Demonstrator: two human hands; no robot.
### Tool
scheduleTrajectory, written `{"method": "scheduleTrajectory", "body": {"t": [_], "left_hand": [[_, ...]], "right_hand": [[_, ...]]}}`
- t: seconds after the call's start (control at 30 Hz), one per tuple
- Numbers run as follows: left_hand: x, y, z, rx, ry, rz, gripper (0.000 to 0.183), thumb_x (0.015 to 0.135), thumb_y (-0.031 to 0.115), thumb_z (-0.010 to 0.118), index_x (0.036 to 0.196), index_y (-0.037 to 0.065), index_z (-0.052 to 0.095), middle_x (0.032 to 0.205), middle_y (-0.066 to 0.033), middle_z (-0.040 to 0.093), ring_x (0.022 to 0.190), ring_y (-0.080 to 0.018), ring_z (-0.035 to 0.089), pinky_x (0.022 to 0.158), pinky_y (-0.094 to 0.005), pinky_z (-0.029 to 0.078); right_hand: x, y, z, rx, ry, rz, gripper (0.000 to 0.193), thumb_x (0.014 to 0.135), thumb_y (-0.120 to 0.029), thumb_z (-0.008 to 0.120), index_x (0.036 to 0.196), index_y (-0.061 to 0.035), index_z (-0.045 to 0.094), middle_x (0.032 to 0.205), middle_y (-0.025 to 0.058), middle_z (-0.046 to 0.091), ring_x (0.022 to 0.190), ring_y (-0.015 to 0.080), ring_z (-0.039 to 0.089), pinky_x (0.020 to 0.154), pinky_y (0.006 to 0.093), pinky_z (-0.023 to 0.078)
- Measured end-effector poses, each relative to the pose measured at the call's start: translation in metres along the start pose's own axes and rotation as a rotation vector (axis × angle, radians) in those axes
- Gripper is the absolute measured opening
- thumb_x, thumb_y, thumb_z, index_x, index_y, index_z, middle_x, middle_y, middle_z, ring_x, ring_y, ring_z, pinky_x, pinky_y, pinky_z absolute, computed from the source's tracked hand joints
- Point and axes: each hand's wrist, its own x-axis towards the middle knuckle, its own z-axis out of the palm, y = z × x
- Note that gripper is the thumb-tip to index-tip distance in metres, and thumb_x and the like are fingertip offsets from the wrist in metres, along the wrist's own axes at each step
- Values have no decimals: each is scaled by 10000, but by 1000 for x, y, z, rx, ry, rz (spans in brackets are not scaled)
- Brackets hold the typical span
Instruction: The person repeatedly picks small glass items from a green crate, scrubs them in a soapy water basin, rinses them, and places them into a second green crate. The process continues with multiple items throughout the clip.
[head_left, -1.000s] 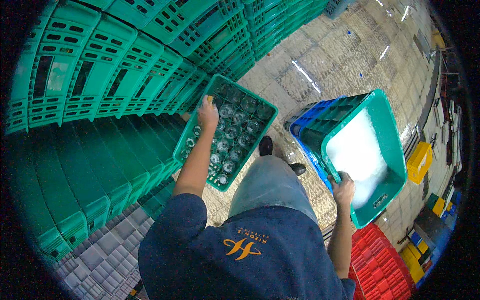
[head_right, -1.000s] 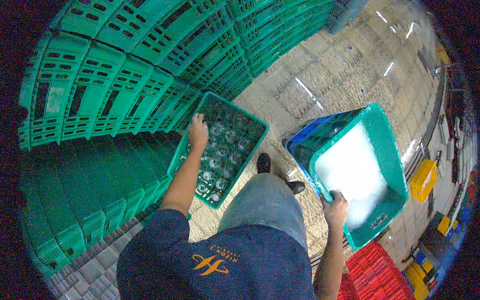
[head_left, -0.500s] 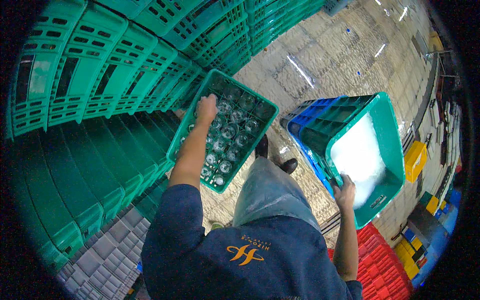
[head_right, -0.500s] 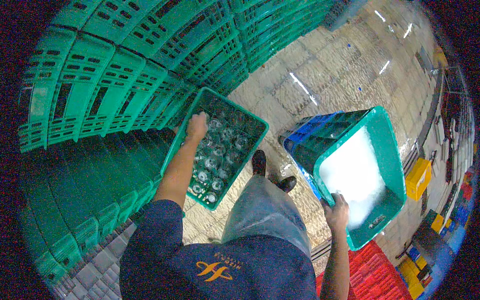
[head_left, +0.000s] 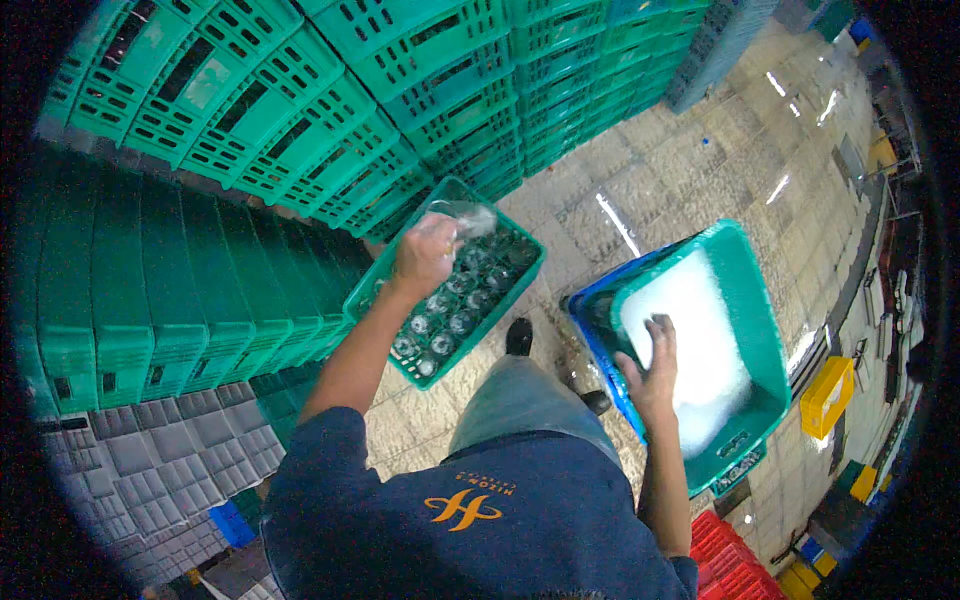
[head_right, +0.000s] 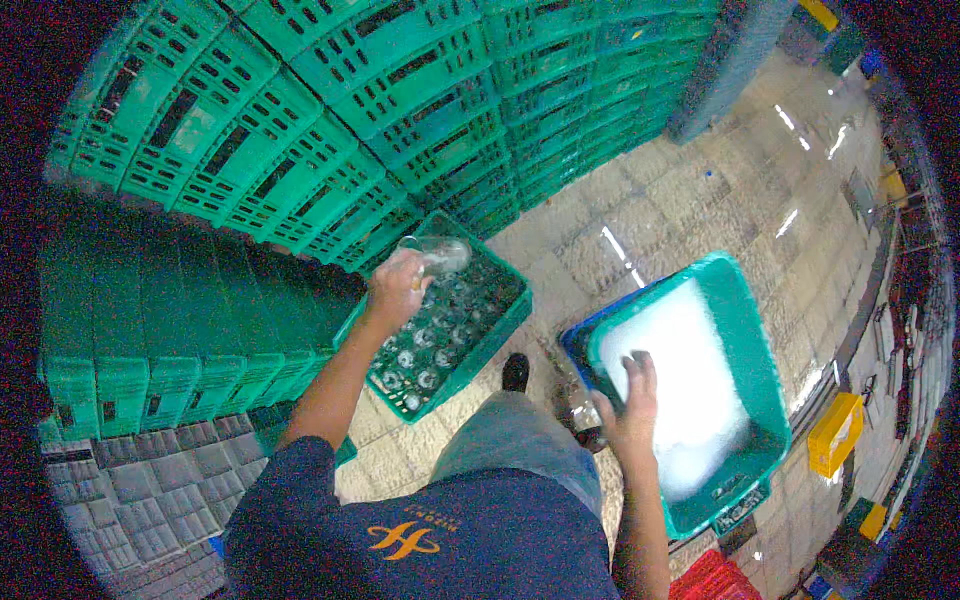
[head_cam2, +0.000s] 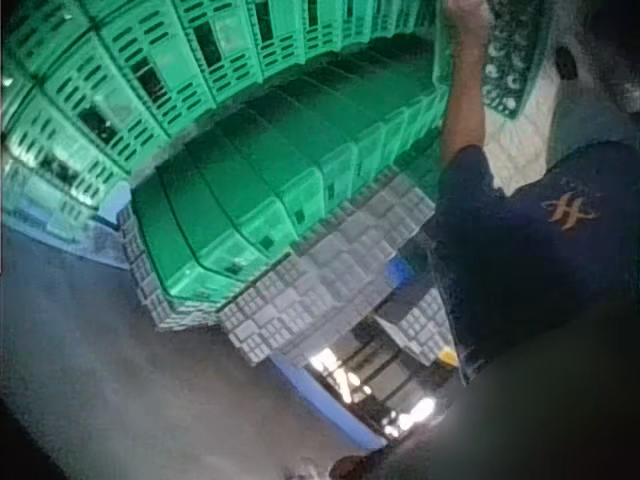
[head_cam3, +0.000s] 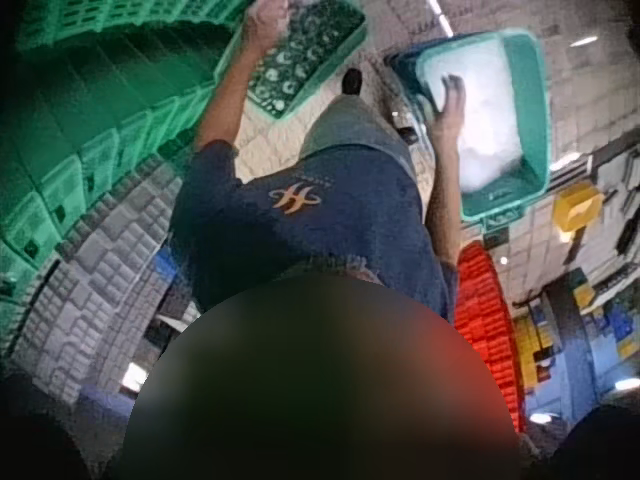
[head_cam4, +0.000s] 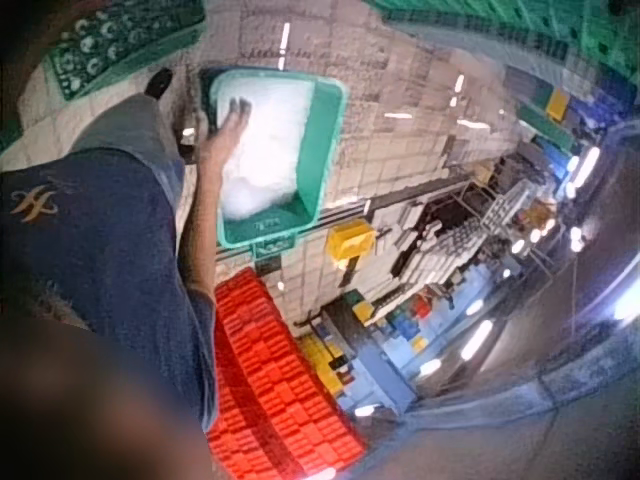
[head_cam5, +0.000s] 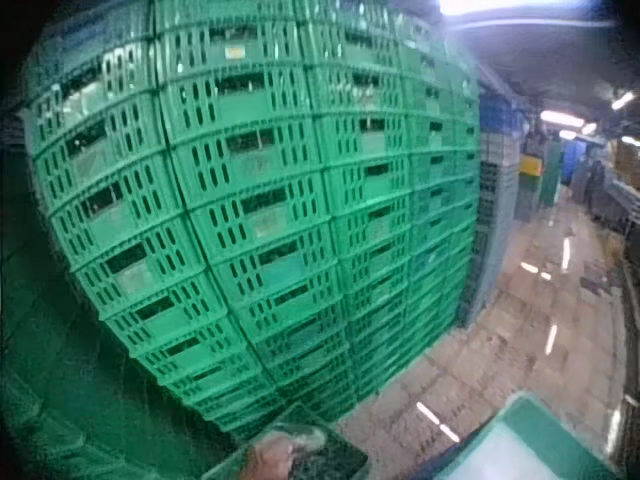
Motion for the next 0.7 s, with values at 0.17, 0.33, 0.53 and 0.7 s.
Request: {"method": "scheduleTrajectory", "body": {"t": [0.17,0.33,0.53,0.7], "left_hand": [[32,161,-20,-185,-29,326,410,688,21,857,1062,74,697,1010,-145,701,943,-368,698,807,-438,581],[40,318,5,-368,-284,546,409,726,54,839,1113,70,707,1010,-142,708,975,-365,698,831,-439,574],[28,446,80,-876,-451,298,285,901,140,726,1157,25,675,1124,-163,734,1039,-323,718,964,-440,556],[37,489,200,-1555,-537,-341,311,1019,272,626,1217,32,621,1105,-147,735,1036,-270,720,925,-445,585]], "right_hand": [[14,-37,-47,28,103,-247,789,746,-177,873,1422,-38,490,1522,259,434,1405,481,429,1149,526,399],[-16,-11,-93,80,227,-268,839,711,-178,872,1418,-3,457,1388,258,532,1290,452,525,1076,514,455],[-103,97,-146,336,360,-74,879,719,-231,906,1422,0,432,1217,214,655,1086,390,676,978,460,545],[-181,162,-185,814,554,163,949,702,-136,928,1484,-65,394,1259,122,593,1084,247,650,961,392,538]]}}
